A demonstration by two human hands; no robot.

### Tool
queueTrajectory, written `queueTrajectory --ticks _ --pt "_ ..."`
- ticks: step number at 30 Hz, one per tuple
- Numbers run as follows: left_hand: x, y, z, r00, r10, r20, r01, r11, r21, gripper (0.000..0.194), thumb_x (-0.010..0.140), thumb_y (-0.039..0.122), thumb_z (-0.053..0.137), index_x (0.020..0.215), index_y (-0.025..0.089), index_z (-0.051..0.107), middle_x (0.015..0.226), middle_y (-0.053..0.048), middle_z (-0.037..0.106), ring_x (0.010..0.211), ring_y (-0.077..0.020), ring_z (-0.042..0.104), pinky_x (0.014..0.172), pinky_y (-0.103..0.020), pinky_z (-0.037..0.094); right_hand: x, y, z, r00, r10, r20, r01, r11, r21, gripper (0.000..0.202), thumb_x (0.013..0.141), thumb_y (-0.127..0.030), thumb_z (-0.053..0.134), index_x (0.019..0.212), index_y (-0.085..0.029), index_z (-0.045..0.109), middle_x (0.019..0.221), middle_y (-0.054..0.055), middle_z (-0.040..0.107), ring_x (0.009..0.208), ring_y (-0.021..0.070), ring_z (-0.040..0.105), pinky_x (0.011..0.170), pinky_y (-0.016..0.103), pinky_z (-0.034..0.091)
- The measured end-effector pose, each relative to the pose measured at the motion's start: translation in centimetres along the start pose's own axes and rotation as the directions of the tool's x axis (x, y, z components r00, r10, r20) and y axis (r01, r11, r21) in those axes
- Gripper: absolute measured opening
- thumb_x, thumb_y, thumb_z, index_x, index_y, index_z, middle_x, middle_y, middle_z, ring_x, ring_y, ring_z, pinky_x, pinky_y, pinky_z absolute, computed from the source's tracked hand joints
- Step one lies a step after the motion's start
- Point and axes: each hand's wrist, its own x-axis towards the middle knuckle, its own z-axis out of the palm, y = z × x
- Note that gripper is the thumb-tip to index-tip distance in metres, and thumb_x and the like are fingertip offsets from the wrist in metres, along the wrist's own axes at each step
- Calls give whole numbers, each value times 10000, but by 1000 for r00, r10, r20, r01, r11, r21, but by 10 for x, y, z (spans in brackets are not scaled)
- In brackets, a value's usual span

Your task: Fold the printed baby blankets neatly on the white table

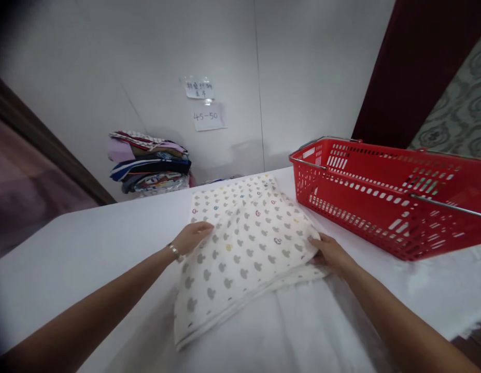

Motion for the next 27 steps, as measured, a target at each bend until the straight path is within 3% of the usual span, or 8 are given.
queueTrajectory --ticks 5,8,11,15,20,23,27 --pt "-79 -14 -4 995 32 -99 -30 999 18 325 791 459 475 941 229 648 969 -34 686 832 -190 636 741 -317 518 -4 -14 -19 986 -160 -47 161 987 15 154 749 -205 609 887 -170 552 650 34 642 501 148 591 437 239 502" --pt "-113 -17 8 980 125 -154 -119 992 48 287 818 425 481 956 231 640 1016 -43 673 850 -182 631 732 -316 530 -7 -9 -36 992 -49 -118 33 991 -130 129 747 -167 587 859 -163 523 618 32 640 497 155 598 449 252 504" --pt "-139 -19 28 942 266 -205 -244 961 128 260 829 387 505 987 224 630 1062 -56 648 954 -194 607 832 -347 515 -11 -1 -46 991 60 -123 -96 944 -315 99 789 -215 556 858 -174 498 575 36 636 477 163 597 428 246 476" --pt "-167 -12 52 894 408 -183 -357 898 258 268 795 353 577 1019 210 611 1038 -72 620 976 -208 584 853 -353 505 -13 3 -47 985 7 -174 -91 873 -480 83 816 -264 513 804 -189 480 579 27 637 404 129 547 391 221 413" --pt "-193 -1 63 884 448 -138 -371 848 378 336 743 322 631 1047 187 582 1042 -91 586 956 -236 556 813 -386 493 -10 3 -51 983 -66 -169 -49 798 -600 118 800 -250 475 696 -195 470 518 4 580 399 118 518 395 219 371" --pt "-201 -2 67 883 434 -179 -339 853 396 271 737 267 618 988 179 571 1024 -88 578 949 -235 542 805 -391 485 -7 3 -54 984 -71 -166 -76 672 -737 110 778 -259 479 695 -187 491 496 8 561 420 137 533 425 234 382" --pt "-204 -6 76 900 361 -244 -252 888 385 180 735 184 586 909 181 543 986 -77 564 942 -223 522 818 -379 478 1 2 -59 966 -153 -208 -140 368 -919 180 747 -345 536 801 -173 545 505 25 579 471 182 571 468 263 399"
